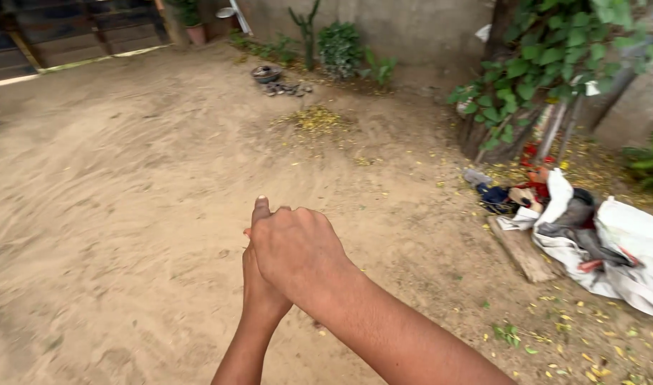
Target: Sweeping yellow leaves from a dirt yard using a handmade bundle broom.
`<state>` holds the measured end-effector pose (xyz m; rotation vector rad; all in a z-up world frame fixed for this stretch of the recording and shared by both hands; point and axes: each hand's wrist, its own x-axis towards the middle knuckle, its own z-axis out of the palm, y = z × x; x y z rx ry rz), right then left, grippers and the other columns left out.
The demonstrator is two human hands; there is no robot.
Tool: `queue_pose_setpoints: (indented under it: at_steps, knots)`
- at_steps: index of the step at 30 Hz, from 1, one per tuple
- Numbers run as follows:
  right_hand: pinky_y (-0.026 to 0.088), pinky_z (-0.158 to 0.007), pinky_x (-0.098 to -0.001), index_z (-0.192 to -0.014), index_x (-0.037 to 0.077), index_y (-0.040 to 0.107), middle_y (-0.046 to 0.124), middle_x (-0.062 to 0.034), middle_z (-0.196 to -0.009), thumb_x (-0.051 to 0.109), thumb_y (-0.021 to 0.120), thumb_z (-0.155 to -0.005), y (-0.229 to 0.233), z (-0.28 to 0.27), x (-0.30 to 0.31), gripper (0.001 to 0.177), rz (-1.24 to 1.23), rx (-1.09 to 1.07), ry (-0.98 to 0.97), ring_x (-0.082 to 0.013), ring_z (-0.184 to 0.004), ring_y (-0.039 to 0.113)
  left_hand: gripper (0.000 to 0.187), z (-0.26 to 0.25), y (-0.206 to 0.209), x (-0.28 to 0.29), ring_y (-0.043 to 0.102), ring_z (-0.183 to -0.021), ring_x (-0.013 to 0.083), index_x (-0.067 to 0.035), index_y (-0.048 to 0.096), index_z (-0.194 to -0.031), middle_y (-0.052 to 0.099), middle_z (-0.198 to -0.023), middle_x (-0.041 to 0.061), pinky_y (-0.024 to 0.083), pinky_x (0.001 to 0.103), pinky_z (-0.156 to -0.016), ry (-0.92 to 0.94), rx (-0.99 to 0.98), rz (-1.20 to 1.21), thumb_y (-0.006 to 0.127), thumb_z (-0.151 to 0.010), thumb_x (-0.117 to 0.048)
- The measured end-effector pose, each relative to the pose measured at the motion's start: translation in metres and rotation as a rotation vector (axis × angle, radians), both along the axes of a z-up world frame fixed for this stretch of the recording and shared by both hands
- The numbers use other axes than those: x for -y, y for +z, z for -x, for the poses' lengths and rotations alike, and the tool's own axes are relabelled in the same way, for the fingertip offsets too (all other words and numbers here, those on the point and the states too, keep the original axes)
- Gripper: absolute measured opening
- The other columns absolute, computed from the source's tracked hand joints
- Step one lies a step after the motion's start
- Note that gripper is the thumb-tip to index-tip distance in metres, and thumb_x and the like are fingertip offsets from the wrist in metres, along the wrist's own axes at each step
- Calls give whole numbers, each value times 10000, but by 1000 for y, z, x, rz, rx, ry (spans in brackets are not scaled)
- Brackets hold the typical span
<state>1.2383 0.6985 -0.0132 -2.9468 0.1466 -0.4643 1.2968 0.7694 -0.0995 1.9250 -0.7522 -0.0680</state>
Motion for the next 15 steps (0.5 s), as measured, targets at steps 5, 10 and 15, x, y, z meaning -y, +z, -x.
queue_pose_setpoints:
  at_steps: [5,10,15]
  knots:
    - [581,-527,-413,-1236,-133,610,713,-153,-679,88,572,-893,-20,5,86,409,71,-46,-145,-289,-632,727,292,-17,-35,92,710,-821,256,-5,626,-1016,730,-871,141,543,402,-715,-252,51,166,733,-804,-174]
    - [590,-581,-418,-1051,-38,705,729,-154,-724,118,593,-887,-45,23,164,252,89,-74,-349,-300,-689,735,306,-16,-55,174,719,-939,249,-52,640,-1062,741,-992,111,552,396,-799,-475,-188,-1,727,-804,-192]
    - [584,-626,-430,-901,64,757,733,-123,-791,220,582,-923,-65,47,234,235,17,-370,-586,-287,-745,734,259,-10,-89,258,595,-1010,319,-65,648,-1041,695,-1017,96,466,437,-955,-662,119,-109,704,-795,-120]
